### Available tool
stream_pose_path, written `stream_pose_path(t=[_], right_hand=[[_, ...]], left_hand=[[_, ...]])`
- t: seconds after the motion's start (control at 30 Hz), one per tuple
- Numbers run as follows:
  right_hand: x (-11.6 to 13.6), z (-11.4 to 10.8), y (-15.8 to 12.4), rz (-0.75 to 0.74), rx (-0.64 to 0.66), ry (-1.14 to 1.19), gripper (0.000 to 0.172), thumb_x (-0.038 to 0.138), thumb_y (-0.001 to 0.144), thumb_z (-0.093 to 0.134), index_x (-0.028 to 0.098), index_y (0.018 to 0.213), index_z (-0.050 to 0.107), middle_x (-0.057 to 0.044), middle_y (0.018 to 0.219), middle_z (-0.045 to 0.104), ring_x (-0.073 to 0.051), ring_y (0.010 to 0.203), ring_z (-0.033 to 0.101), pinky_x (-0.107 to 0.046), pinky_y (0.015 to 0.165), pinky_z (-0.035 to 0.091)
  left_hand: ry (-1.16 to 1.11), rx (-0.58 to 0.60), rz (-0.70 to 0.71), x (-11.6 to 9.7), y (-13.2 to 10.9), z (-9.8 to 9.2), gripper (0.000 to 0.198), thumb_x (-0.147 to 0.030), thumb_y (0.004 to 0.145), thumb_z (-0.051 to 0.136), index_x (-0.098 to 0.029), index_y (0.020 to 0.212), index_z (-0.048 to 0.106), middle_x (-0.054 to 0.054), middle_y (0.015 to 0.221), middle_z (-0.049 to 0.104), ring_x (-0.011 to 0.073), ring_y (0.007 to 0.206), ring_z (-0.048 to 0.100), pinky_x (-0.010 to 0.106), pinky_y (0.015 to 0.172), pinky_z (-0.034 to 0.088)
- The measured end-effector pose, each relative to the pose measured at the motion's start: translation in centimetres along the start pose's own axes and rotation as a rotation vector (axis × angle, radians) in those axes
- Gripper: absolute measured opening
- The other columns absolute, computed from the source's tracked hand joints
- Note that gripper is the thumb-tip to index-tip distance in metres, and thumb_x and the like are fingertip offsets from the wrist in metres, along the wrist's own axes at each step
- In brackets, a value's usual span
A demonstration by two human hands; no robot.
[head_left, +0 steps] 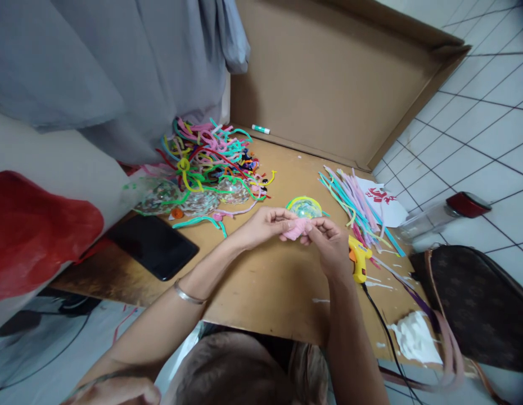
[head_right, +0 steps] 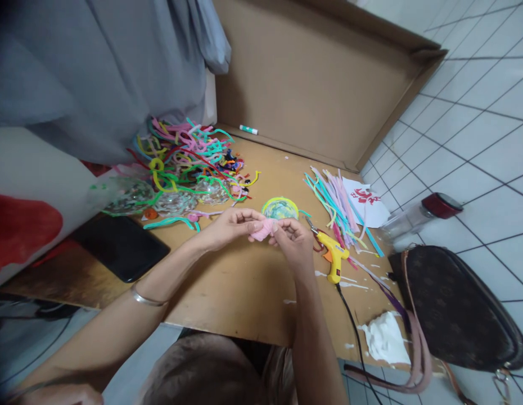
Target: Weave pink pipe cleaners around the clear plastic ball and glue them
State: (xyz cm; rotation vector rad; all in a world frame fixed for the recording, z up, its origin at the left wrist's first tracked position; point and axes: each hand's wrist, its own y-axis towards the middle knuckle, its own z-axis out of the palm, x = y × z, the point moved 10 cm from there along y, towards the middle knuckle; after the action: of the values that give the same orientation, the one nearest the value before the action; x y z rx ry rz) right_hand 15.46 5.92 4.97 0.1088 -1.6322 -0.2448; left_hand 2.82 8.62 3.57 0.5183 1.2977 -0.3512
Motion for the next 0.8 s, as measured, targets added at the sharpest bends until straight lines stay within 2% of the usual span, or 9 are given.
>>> stream_pose_path(t=[0.1, 0.27, 0.43, 0.8], right_hand=[[-0.5, 0.1, 0.0, 0.032, 0.023, 0.033, 0.018, 0.035, 0.070, 0.075, 0.019, 0.072, 0.067, 0.001, 0.058, 0.066, -0.011, 0.050, 0.059, -0.024, 0.050, 0.048], [-1.6, 0.2, 0.1, 0.074, 0.066, 0.056, 0.018, 0.037, 0.071, 0.075, 0.019, 0.075, 0.072, 0.001, 0.059, 0.065, -0.010, 0.053, 0.056, -0.022, 0.051, 0.046], [-1.5, 0.2, 0.2, 0.063, 0.052, 0.052, 0.018, 0.037, 0.070, 0.076, 0.019, 0.070, 0.071, 0.002, 0.056, 0.062, -0.009, 0.051, 0.051, -0.022, 0.051, 0.042], [-1.0, 0.0, 0.2, 0.025, 0.012, 0.009, 0.016, 0.033, 0.069, 0.074, 0.019, 0.066, 0.068, 0.003, 0.050, 0.058, -0.009, 0.047, 0.047, -0.022, 0.047, 0.037]], left_hand=[[0.031, -0.073, 0.009, 0.0, 0.0, -0.5, 0.033, -0.041, 0.067, 0.079, -0.011, 0.078, 0.071, 0.001, 0.062, 0.065, 0.0083, 0.054, 0.052, 0.022, 0.056, 0.042], [0.068, -0.148, 0.010, 0.1, -0.2, -0.8, 0.027, -0.035, 0.068, 0.079, -0.011, 0.079, 0.074, 0.004, 0.068, 0.071, 0.0112, 0.060, 0.060, 0.022, 0.060, 0.047], [0.123, -0.144, 0.031, -0.2, -0.4, -0.4, 0.021, -0.030, 0.072, 0.076, -0.011, 0.079, 0.075, 0.005, 0.071, 0.073, 0.0117, 0.062, 0.064, 0.022, 0.063, 0.049], [0.096, -0.127, 0.051, -0.3, -0.5, 0.0, 0.022, -0.032, 0.072, 0.076, -0.012, 0.078, 0.075, 0.005, 0.070, 0.073, 0.0119, 0.063, 0.064, 0.022, 0.063, 0.049]])
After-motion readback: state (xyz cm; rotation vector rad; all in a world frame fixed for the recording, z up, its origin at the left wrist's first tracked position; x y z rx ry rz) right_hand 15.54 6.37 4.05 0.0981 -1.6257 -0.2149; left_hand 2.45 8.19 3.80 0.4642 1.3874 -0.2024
